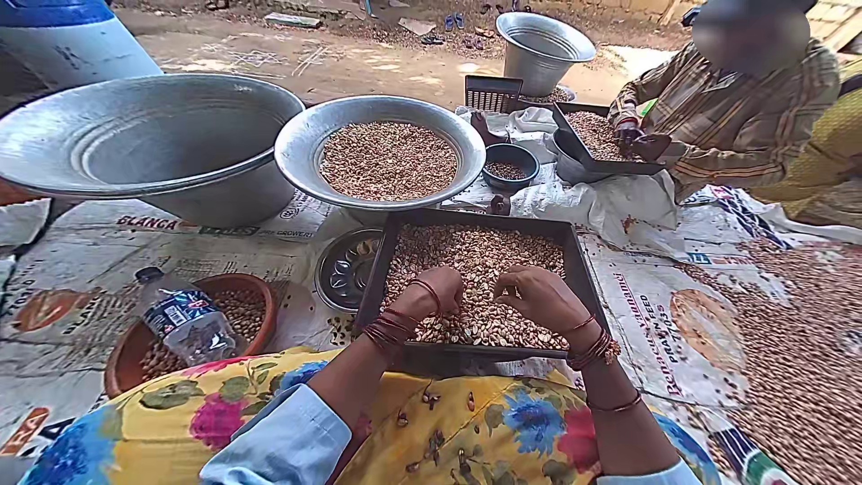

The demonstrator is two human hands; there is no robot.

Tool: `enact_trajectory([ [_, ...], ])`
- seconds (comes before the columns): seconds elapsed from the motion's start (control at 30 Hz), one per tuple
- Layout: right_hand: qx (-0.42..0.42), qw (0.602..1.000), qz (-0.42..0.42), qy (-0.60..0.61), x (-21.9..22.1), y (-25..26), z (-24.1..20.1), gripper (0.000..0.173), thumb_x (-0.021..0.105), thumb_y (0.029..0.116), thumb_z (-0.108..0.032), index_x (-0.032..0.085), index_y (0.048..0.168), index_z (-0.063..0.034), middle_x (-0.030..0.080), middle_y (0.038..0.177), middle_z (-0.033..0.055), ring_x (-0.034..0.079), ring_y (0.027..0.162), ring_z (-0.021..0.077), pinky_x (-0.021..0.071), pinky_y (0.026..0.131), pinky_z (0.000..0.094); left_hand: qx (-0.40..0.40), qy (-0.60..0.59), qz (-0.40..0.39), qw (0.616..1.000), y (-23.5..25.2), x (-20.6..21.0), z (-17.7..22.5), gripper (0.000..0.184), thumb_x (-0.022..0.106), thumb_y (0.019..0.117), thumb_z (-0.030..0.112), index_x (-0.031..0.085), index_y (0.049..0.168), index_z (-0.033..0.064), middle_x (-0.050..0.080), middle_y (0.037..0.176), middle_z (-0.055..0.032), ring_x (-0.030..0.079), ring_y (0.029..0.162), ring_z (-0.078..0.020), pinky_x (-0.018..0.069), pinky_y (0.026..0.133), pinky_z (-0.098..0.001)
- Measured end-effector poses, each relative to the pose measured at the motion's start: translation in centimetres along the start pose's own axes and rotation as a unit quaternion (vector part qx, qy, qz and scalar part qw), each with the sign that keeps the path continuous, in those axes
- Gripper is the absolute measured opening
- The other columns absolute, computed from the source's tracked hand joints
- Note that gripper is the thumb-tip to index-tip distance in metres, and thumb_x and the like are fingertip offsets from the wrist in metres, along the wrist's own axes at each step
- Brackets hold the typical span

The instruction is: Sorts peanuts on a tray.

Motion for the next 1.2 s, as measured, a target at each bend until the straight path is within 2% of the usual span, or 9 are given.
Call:
enact_trajectory([
  [0.1,0.010,0.999,-0.037,-0.014,0.9,0.1,0.0,0.020,0.065,0.0988,-0.021,0.076,0.108,-0.0078,0.073,0.104,0.0156,0.069,0.099,0.0343,0.0521,0.086,0.0573,0.033,-0.042,0.007,0.999,-1.1,-1.6,-0.4,0.024,0.070,0.0979,0.021,0.074,0.110,0.0009,0.072,0.107,-0.0192,0.067,0.105,-0.0365,0.0486,0.095,-0.0612],
  [0.23,-0.018,0.996,-0.081,-0.026,3.1,0.9,-0.9,0.018,0.067,0.0973,-0.021,0.076,0.107,-0.0094,0.073,0.106,0.0163,0.069,0.101,0.0366,0.0518,0.084,0.0608,0.068,-0.113,0.055,0.990,-3.0,-3.9,-1.9,0.014,0.070,0.0982,0.017,0.075,0.105,0.0057,0.072,0.091,-0.0056,0.064,0.077,-0.0126,0.0536,0.077,-0.0355],
  [0.6,-0.011,0.990,-0.131,-0.044,4.3,1.3,-1.4,0.024,0.062,0.1011,-0.024,0.073,0.110,-0.0046,0.071,0.109,0.0183,0.068,0.104,0.0374,0.0508,0.086,0.0602,-0.038,0.015,-0.007,0.999,-1.0,-0.9,-0.6,0.026,0.073,0.0946,0.025,0.075,0.114,0.0078,0.072,0.111,-0.0196,0.066,0.110,-0.0410,0.0469,0.096,-0.0655],
  [0.7,-0.150,0.972,-0.006,0.180,1.2,-0.1,-2.6,0.021,0.067,0.0986,-0.022,0.074,0.103,-0.0026,0.070,0.091,0.0057,0.063,0.079,0.0113,0.0520,0.073,0.0306,-0.043,0.045,-0.011,0.998,-0.6,-0.2,-0.2,0.027,0.073,0.0933,0.025,0.074,0.111,0.0043,0.070,0.114,-0.0226,0.064,0.113,-0.0444,0.0469,0.093,-0.0672],
  [0.8,-0.190,0.913,0.066,0.354,-2.0,-1.5,-2.7,0.014,0.068,0.0977,-0.013,0.071,0.103,-0.0003,0.072,0.096,-0.0039,0.065,0.085,-0.0056,0.0553,0.077,0.0143,-0.011,0.030,-0.007,0.999,-0.6,-0.3,-0.6,0.026,0.070,0.0962,0.024,0.073,0.109,0.0013,0.070,0.111,-0.0239,0.065,0.110,-0.0449,0.0461,0.093,-0.0681],
  [0.87,-0.091,0.971,0.058,0.215,-2.3,-1.8,-0.8,0.016,0.068,0.0979,-0.021,0.075,0.100,-0.0066,0.072,0.090,-0.0039,0.063,0.078,-0.0010,0.0528,0.074,0.0209,0.047,-0.018,-0.022,0.998,-1.4,-0.9,-0.7,0.023,0.069,0.0985,0.022,0.074,0.110,0.0024,0.072,0.103,-0.0200,0.067,0.100,-0.0386,0.0491,0.089,-0.0624],
  [0.97,0.083,0.993,-0.084,0.003,-0.4,-1.0,1.7,0.022,0.067,0.0991,-0.026,0.077,0.110,-0.0106,0.075,0.102,0.0126,0.069,0.098,0.0320,0.0494,0.088,0.0591,0.227,-0.221,-0.098,0.943,-4.2,-1.8,-0.2,0.012,0.066,0.0976,0.010,0.076,0.100,0.0027,0.073,0.085,-0.0003,0.066,0.073,-0.0065,0.0558,0.071,-0.0269],
  [1.07,0.126,0.980,-0.144,-0.047,2.0,0.0,2.7,0.022,0.070,0.0963,-0.027,0.077,0.112,-0.0137,0.074,0.106,0.0135,0.068,0.104,0.0366,0.0474,0.089,0.0636,0.313,-0.350,-0.099,0.877,-6.1,-3.4,-0.1,0.013,0.062,0.0947,0.006,0.075,0.098,0.0071,0.075,0.085,0.0090,0.068,0.072,0.0014,0.0576,0.070,-0.0180],
  [1.2,0.130,0.975,-0.165,-0.071,3.0,0.7,2.4,0.022,0.070,0.0950,-0.025,0.076,0.112,-0.0130,0.073,0.109,0.0158,0.067,0.108,0.0383,0.0476,0.089,0.0641,0.251,-0.341,-0.008,0.906,-5.0,-4.2,-1.1,0.011,0.062,0.0983,0.006,0.073,0.102,0.0059,0.071,0.081,0.0098,0.061,0.064,0.0042,0.0515,0.062,-0.0141],
])
Point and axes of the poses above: each hand's wrist, its own y-axis towards the middle knuckle, its own x-axis out of the palm, z = x × y, the point moved 6 cm from there along y, towards the middle knuckle
